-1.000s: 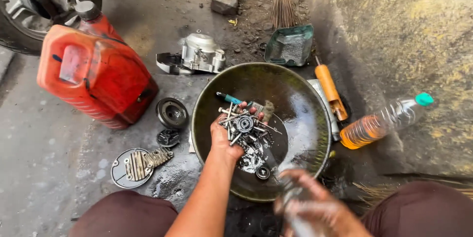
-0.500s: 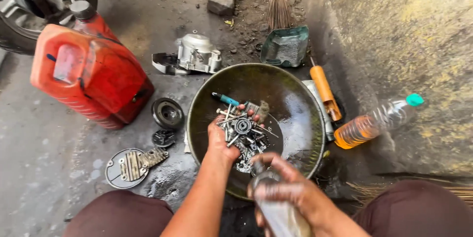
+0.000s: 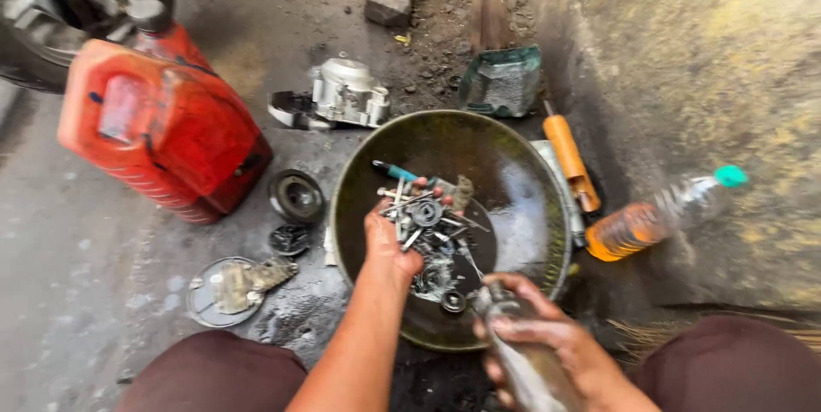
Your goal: Cleaning and inspecting small motorcycle engine components and bolts in a basin of cleaning fluid.
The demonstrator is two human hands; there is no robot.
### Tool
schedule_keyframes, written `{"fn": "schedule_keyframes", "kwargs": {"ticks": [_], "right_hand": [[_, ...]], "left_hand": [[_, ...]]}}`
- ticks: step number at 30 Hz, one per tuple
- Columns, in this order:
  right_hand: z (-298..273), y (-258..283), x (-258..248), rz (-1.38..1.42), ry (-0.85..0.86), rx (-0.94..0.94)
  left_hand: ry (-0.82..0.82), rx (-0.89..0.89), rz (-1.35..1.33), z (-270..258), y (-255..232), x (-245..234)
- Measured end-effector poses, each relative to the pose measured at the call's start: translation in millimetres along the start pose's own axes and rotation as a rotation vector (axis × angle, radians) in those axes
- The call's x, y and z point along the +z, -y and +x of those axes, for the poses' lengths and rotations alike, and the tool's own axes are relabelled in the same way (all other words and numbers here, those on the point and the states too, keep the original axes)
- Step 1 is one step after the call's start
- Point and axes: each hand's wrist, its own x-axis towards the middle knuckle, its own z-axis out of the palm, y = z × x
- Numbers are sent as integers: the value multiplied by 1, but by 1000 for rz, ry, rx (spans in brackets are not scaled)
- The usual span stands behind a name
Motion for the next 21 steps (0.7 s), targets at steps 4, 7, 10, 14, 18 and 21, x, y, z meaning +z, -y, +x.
{"fn": "schedule_keyframes", "kwargs": {"ticks": [4, 7, 10, 14, 18, 21], "right_hand": [[-9, -4, -6, -68, -36, -32], [-2, 12, 19, -53, -33, -41], [-3, 18, 25, 65, -74, -1], [17, 30, 21, 232, -12, -46], [12, 38, 20, 34, 0, -14], [19, 36, 16, 227, -40, -93]], "left_hand": [[16, -31, -43, -2, 5, 6], [-13, -11, -7, -3, 1, 9], [16, -13, 29, -9, 7, 9], [91, -18, 48, 4, 14, -8], [124, -67, 29, -6, 10, 0], [220, -31, 61, -5, 7, -2]]}}
